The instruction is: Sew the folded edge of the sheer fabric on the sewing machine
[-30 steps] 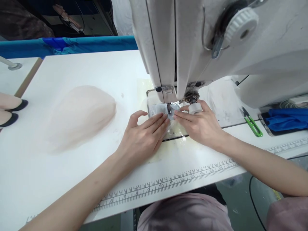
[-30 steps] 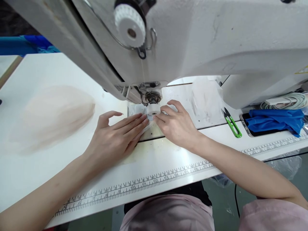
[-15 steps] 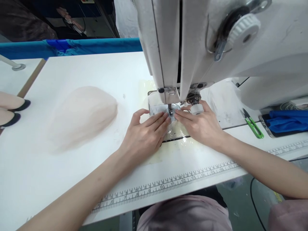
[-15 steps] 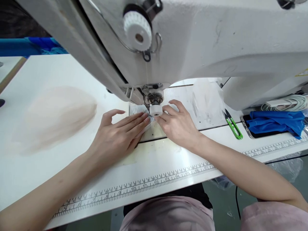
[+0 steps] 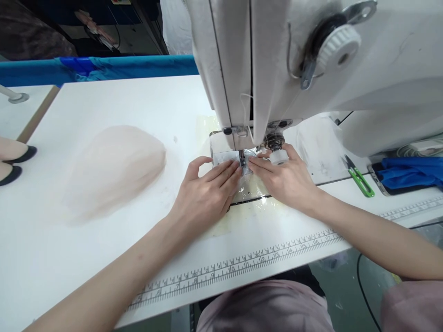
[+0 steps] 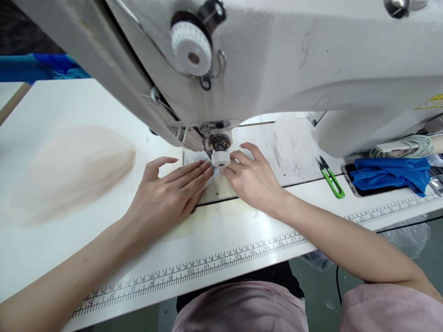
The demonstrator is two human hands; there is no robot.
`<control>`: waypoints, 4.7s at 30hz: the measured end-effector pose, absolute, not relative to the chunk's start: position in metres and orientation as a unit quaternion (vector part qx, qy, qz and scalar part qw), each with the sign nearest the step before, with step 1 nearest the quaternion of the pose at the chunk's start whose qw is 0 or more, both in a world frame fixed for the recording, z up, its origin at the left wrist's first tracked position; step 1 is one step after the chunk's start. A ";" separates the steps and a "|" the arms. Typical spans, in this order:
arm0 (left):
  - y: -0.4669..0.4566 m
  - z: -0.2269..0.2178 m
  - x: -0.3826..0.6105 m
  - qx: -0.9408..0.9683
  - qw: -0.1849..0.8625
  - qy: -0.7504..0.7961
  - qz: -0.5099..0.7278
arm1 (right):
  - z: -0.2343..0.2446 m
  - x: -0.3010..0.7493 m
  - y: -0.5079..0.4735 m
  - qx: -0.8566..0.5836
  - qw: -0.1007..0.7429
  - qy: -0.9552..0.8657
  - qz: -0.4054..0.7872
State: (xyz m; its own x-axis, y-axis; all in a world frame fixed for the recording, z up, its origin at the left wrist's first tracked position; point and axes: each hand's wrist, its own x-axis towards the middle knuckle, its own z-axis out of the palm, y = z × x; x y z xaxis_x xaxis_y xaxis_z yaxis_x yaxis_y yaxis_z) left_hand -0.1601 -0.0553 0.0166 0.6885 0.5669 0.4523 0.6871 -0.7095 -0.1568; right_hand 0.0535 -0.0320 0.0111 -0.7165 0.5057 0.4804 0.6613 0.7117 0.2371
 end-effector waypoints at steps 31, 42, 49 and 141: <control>-0.049 0.020 -0.174 -0.917 0.053 -0.351 -0.182 | 0.025 0.037 -0.063 -0.319 0.206 -0.916 -0.130; -0.052 0.015 -0.165 -0.917 0.040 -0.348 -0.193 | 0.019 0.045 -0.049 -0.402 0.149 -0.900 -0.084; -0.059 0.016 -0.165 -0.927 0.102 -0.330 -0.147 | 0.019 0.049 -0.040 -0.401 0.148 -0.897 -0.114; -0.047 0.010 -0.163 -0.885 0.080 -0.427 -0.168 | 0.016 0.053 -0.037 -0.320 0.184 -0.915 -0.160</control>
